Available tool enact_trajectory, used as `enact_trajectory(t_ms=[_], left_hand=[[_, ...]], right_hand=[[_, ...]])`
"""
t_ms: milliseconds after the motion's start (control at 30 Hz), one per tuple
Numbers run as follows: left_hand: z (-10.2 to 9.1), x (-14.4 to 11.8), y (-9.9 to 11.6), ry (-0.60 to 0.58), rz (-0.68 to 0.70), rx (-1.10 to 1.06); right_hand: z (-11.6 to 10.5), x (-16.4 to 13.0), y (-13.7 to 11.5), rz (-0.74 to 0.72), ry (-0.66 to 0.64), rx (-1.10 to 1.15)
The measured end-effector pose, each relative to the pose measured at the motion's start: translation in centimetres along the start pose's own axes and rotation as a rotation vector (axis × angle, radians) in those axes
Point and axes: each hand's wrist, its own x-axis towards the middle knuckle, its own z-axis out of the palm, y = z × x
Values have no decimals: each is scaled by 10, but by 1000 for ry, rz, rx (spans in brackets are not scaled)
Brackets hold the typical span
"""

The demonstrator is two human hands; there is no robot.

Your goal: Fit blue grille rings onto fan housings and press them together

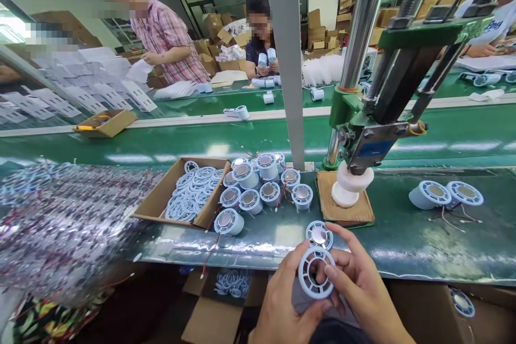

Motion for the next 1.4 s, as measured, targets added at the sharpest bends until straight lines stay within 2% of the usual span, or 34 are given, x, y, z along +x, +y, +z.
enact_trajectory(t_ms=[133, 333, 467, 567, 900, 1167, 1333, 1400], left_hand=[[-2, 1, 0, -6, -22, -40], [-7, 0, -2, -71, -155, -191], [-11, 3, 3, -91, -153, -217], [-13, 5, 7, -115, -138, -263], [-11, -4, 0, -55, -167, -293], [-8, -5, 1, 7, -124, -154], [-11, -3, -4, 0, -133, -122], [-11, -4, -6, 23, -165, -121]], right_hand=[[4, 2, -2, 5, 4, 21], [1, 2, -5, -26, 3, 10], [-3, -2, -4, -7, -26, -3], [-3, -6, -2, -24, 10, 13], [0, -8, -2, -67, -12, -44], [5, -6, 7, -68, 14, 25], [2, -7, 11, -108, 36, -61], [-3, -5, 11, -185, 96, -160]])
